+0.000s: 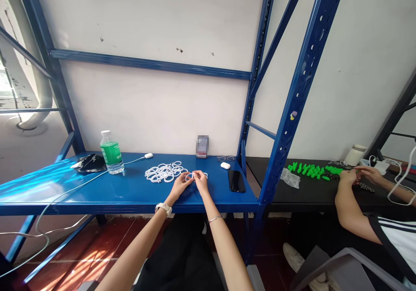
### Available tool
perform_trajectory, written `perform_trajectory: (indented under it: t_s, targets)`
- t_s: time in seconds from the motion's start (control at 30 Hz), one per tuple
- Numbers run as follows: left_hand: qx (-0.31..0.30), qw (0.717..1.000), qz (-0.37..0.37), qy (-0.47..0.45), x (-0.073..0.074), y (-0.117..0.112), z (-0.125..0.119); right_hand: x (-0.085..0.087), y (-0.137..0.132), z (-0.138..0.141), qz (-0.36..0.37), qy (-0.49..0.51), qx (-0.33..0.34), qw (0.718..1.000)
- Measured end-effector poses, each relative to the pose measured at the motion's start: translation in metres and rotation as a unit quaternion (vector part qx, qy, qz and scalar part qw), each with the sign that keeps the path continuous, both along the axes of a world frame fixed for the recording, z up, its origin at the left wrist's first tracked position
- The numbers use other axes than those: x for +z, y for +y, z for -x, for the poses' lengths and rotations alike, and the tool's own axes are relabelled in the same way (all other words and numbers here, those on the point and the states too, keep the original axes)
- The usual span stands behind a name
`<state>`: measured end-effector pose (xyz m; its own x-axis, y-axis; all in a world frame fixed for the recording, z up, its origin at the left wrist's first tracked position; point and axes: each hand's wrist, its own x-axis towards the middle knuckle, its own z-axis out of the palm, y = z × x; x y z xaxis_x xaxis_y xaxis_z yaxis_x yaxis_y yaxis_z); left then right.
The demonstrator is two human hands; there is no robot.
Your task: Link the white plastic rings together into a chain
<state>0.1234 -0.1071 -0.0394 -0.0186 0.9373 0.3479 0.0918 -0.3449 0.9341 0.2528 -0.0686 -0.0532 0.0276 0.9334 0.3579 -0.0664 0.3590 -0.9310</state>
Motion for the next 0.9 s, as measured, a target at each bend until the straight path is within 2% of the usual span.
perform_trajectory:
  t_s: [0.53,0.9]
  targets:
    - [-0.005,1.0,0.005,0.002,0.003,0.0,-0.002,0.002,-0.001,0.0,0.005,0.038,0.004,0.999]
    - [-0.008,1.0,0.003,-0.011,0.006,-0.001,-0.002,0.01,-0.007,0.0,0.016,0.054,0.053,0.997]
